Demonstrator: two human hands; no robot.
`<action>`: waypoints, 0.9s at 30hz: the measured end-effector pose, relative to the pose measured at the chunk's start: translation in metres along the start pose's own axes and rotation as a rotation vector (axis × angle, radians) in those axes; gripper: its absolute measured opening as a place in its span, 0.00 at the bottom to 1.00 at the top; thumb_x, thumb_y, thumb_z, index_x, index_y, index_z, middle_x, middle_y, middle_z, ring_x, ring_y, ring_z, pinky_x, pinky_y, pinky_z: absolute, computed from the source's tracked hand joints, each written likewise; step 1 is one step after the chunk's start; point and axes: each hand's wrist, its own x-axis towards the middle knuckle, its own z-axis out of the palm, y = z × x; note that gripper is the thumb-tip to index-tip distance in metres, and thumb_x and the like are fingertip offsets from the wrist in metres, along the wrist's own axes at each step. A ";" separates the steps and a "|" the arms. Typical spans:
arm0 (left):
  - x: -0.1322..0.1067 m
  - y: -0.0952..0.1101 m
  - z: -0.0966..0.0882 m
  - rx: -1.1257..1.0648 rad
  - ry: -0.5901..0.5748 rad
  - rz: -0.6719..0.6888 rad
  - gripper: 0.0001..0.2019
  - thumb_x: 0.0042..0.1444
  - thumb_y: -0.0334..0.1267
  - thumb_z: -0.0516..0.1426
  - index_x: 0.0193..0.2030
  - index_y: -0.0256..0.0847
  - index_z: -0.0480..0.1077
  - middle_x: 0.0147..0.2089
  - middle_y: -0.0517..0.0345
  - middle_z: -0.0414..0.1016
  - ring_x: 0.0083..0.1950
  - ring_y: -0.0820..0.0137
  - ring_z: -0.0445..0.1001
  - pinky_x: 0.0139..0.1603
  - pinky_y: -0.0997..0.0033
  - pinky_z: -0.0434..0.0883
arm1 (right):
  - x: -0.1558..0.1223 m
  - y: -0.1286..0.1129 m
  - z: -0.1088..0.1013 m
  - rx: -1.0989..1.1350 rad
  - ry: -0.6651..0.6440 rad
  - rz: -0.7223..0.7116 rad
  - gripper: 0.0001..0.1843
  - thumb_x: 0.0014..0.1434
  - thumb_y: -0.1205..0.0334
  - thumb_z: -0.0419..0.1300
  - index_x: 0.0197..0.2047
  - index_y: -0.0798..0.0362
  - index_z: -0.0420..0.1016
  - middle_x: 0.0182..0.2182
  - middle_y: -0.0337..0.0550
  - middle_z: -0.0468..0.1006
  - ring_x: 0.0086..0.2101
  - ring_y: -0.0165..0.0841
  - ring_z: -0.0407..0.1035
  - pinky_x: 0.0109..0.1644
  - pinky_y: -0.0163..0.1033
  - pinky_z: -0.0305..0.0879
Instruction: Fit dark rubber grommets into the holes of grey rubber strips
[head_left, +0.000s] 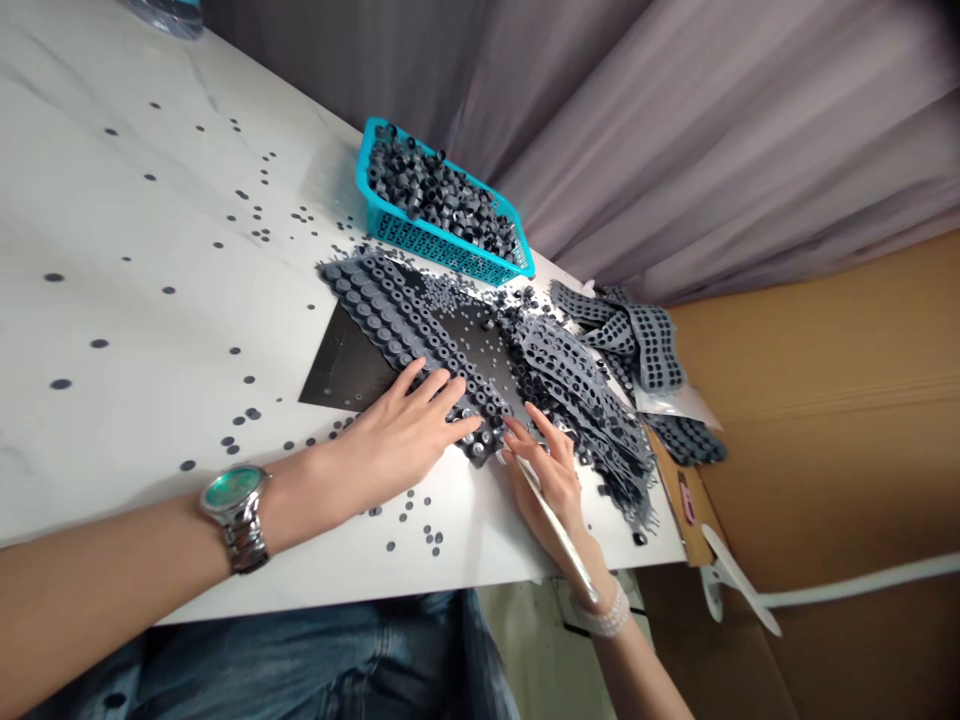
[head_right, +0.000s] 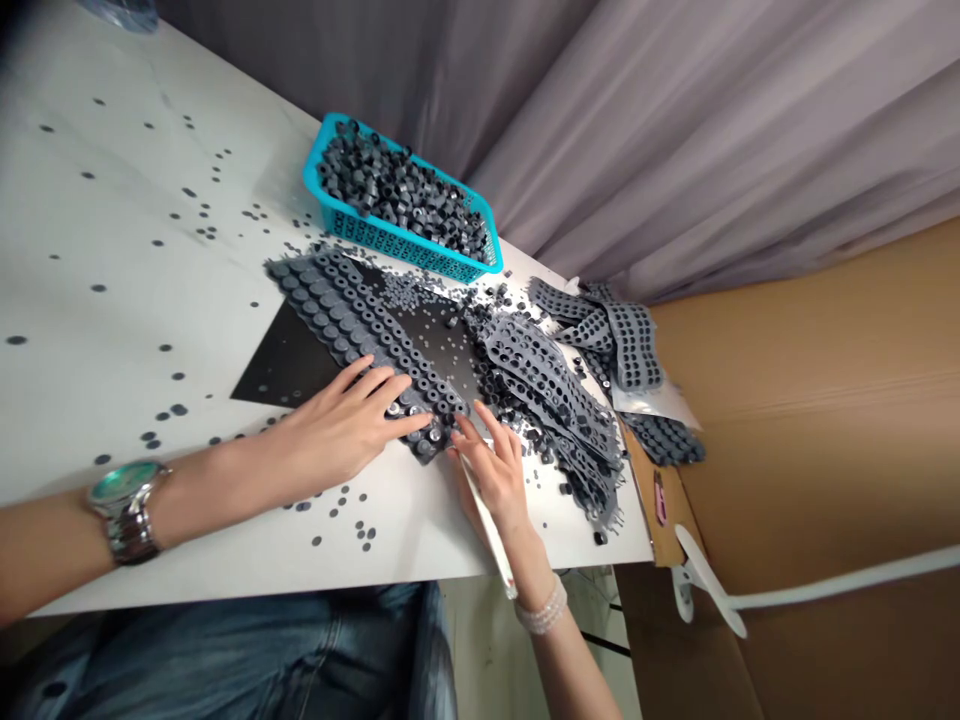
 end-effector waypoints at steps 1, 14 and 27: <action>0.000 0.000 -0.001 0.000 0.000 0.000 0.22 0.58 0.30 0.53 0.59 0.50 0.69 0.59 0.44 0.66 0.61 0.53 0.62 0.66 0.45 0.52 | 0.000 0.001 0.000 -0.007 -0.004 -0.019 0.12 0.63 0.72 0.55 0.47 0.49 0.71 0.50 0.50 0.79 0.60 0.43 0.64 0.56 0.53 0.63; 0.000 0.000 0.000 -0.010 -0.021 0.012 0.23 0.57 0.28 0.54 0.59 0.50 0.67 0.60 0.45 0.66 0.61 0.54 0.63 0.67 0.44 0.51 | 0.020 0.022 -0.007 -0.079 0.111 0.339 0.10 0.68 0.62 0.49 0.47 0.50 0.69 0.49 0.55 0.77 0.65 0.46 0.52 0.59 0.60 0.61; 0.006 -0.004 -0.019 0.225 0.059 -0.247 0.24 0.65 0.35 0.45 0.65 0.24 0.61 0.63 0.30 0.65 0.63 0.48 0.63 0.62 0.47 0.61 | 0.070 0.012 0.002 -0.037 0.215 0.202 0.10 0.65 0.58 0.55 0.43 0.50 0.76 0.48 0.49 0.78 0.56 0.43 0.67 0.52 0.50 0.69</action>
